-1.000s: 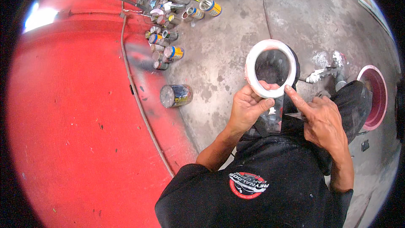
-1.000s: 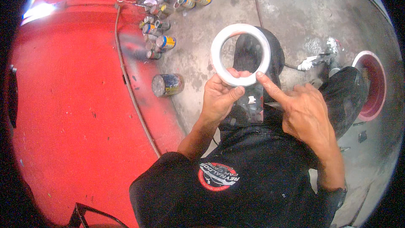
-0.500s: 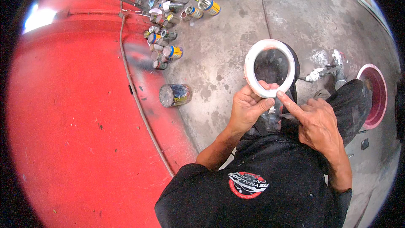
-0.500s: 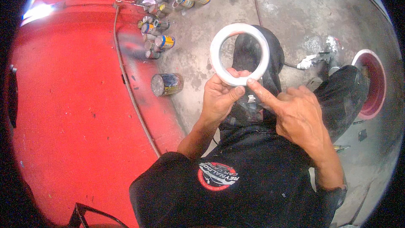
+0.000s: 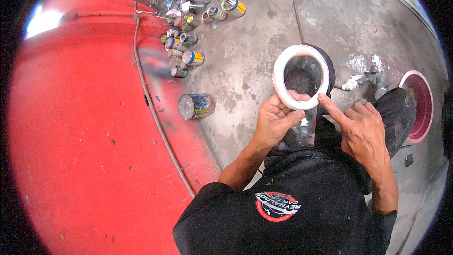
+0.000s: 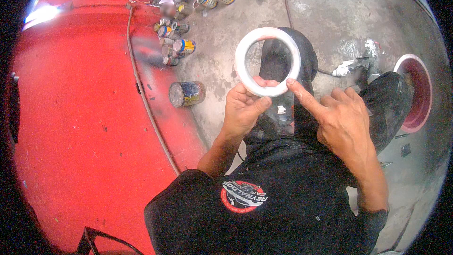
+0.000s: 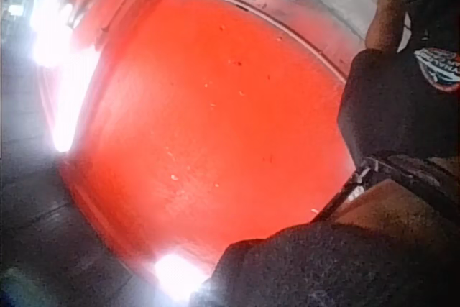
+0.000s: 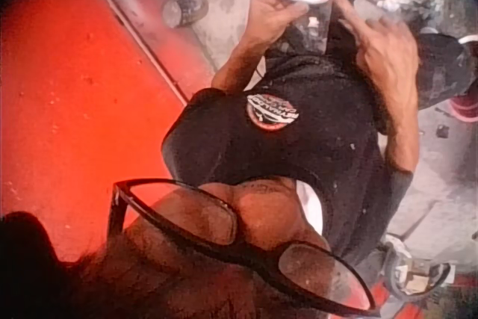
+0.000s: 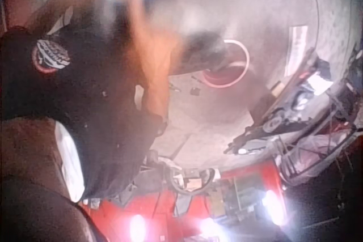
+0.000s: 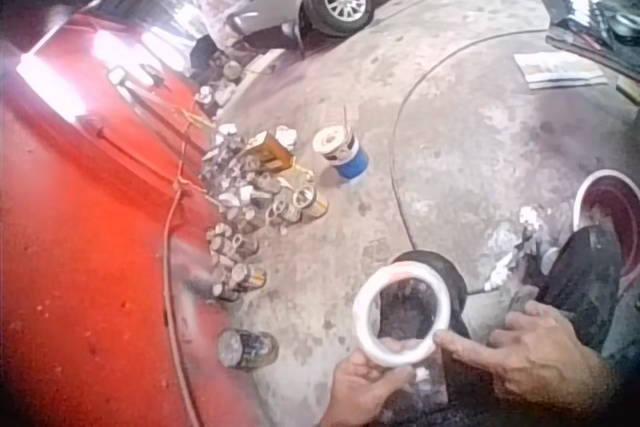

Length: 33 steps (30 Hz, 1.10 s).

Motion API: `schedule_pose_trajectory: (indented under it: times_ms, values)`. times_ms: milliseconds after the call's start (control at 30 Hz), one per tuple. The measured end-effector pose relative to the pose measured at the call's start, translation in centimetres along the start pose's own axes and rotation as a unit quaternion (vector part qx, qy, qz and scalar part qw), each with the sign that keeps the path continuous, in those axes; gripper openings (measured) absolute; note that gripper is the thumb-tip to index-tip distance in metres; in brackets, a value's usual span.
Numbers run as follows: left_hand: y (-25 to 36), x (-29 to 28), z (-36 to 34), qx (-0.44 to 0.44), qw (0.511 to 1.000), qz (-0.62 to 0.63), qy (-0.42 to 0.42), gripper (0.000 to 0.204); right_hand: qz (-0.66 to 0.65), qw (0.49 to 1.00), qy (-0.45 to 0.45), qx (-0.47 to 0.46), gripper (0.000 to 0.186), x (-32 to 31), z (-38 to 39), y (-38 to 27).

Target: The person applies white filler from a metal plate onto a circular metal part using a small applicator and smooths the material around the edge of the part.

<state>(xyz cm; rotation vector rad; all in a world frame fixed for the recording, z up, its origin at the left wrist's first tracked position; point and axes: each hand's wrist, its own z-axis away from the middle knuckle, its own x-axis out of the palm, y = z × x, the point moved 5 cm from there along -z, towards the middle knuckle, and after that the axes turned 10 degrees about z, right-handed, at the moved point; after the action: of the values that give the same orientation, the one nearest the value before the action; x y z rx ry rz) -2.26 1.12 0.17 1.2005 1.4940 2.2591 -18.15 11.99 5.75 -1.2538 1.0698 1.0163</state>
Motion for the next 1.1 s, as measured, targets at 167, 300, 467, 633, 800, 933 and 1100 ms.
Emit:
schedule_pose_trajectory:
  times_ms: [167, 300, 467, 633, 800, 933, 1100]
  values:
    - [-0.8, -0.1, -0.1, 0.004, 0.995, 0.101, 0.001, 0.034, -0.057, 0.998, 0.011, 0.004, 0.083, 0.3, 0.1, 0.0]
    - [-1.0, 0.2, 0.0, 0.012, 0.988, 0.153, 0.008, 0.031, -0.073, 0.997, 0.024, -0.006, 0.083, 0.2, 0.2, -0.5]
    - [-0.7, 0.5, -0.1, 0.014, 0.990, 0.143, 0.007, 0.030, -0.077, 0.997, 0.023, -0.013, 0.078, 0.1, 0.3, -1.0]
    - [-0.7, 0.5, -0.1, 0.023, 0.992, 0.126, -0.002, 0.030, -0.071, 0.997, 0.032, -0.025, 0.077, 0.1, 0.5, -1.1]
    - [-0.7, 0.5, -0.1, 0.022, 0.991, 0.132, 0.014, 0.031, -0.072, 0.997, 0.031, 0.005, 0.079, -0.4, 0.7, -0.7]
    - [-0.7, 0.6, -0.2, 0.014, 0.988, 0.155, 0.007, 0.030, -0.057, 0.998, 0.039, 0.006, 0.082, -0.3, 0.5, -0.2]
    - [-0.7, 1.2, -0.4, 0.006, 0.981, 0.191, 0.006, 0.032, -0.069, 0.996, 0.054, 0.009, 0.080, 0.5, 0.4, -0.6]
